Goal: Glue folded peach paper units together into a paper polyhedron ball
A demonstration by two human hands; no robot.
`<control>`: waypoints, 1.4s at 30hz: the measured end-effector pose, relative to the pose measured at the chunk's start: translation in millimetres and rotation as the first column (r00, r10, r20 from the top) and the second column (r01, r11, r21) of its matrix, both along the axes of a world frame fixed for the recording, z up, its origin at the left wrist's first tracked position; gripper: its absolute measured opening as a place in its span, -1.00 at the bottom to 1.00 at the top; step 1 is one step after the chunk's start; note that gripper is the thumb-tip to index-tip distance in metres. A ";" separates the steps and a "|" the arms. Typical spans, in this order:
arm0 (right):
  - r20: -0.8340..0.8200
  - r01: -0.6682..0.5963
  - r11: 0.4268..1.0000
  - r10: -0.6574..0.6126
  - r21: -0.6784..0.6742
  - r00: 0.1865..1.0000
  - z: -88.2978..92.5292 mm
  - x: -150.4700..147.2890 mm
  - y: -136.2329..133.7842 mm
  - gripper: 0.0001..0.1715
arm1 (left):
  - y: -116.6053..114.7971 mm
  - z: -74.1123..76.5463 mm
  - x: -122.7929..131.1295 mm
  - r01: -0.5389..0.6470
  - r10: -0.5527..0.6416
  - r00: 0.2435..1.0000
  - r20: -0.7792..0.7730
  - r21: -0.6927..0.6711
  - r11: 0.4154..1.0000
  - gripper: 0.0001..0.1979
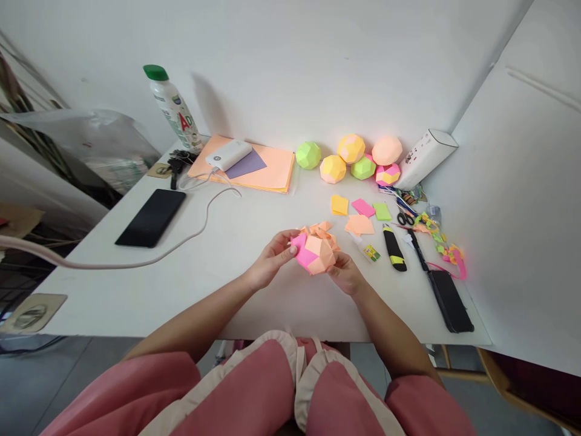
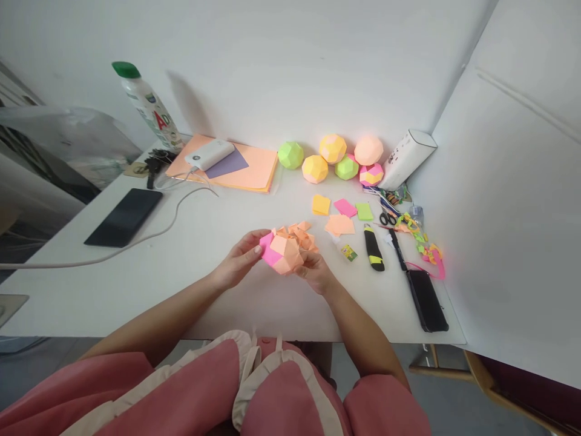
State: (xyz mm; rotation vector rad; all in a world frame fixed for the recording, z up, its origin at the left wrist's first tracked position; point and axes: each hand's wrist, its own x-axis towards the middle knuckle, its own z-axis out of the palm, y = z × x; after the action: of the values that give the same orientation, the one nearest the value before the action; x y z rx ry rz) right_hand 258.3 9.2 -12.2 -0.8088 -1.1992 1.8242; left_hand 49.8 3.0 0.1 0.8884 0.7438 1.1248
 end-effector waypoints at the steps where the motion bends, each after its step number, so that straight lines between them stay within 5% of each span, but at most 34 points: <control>1: 0.012 -0.015 1.000 0.014 0.015 1.000 -0.1 -0.3 0.1 -0.67 | 0.7 -0.3 -0.5 -0.025 0.025 0.999 -0.024 0.010 1.000 -0.57; 8: 0.001 -0.072 0.996 0.072 0.061 0.997 0.9 -0.8 -2.7 -0.75 | 2.7 5.0 -4.5 0.079 -0.087 0.987 -0.133 -0.069 0.995 -0.62; 14: 0.088 -0.128 0.992 0.127 0.005 0.988 6.0 -1.2 -2.6 -0.72 | 3.6 9.0 -6.0 0.116 -0.115 0.993 0.013 -0.141 0.983 -0.68; 21: 0.066 -0.292 0.956 0.294 -0.035 0.954 13.6 4.1 -2.9 -0.37 | 2.8 9.9 -10.4 0.200 -0.180 0.978 0.109 -0.211 0.957 -0.69; 27: 0.094 -0.416 0.909 0.413 0.019 0.906 12.3 9.4 -0.5 -0.29 | 2.5 10.0 -11.0 0.223 -0.175 0.958 0.227 -0.211 0.952 -0.70; 31: 0.096 -0.288 0.957 0.283 0.042 0.954 10.7 10.2 2.2 -0.49 | 3.4 11.3 -12.6 0.222 -0.180 0.961 0.212 -0.197 0.955 -0.70; 36: 0.096 -0.143 0.988 0.137 0.055 0.986 12.3 6.9 1.0 -0.51 | -0.2 8.4 -8.2 0.349 -0.352 0.936 0.004 -0.140 0.926 -0.73; 42: 0.152 -0.064 0.990 0.083 -0.126 0.985 5.7 -0.7 -4.4 -0.75 | -3.0 5.6 -0.4 0.340 -0.340 0.936 -0.093 -0.008 0.940 -0.78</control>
State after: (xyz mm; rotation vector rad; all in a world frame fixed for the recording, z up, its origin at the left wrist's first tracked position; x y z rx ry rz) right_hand 257.5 4.9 -6.4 -1.0039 -1.2405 1.9372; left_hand 49.3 -0.1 5.7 1.0375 0.6309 0.7835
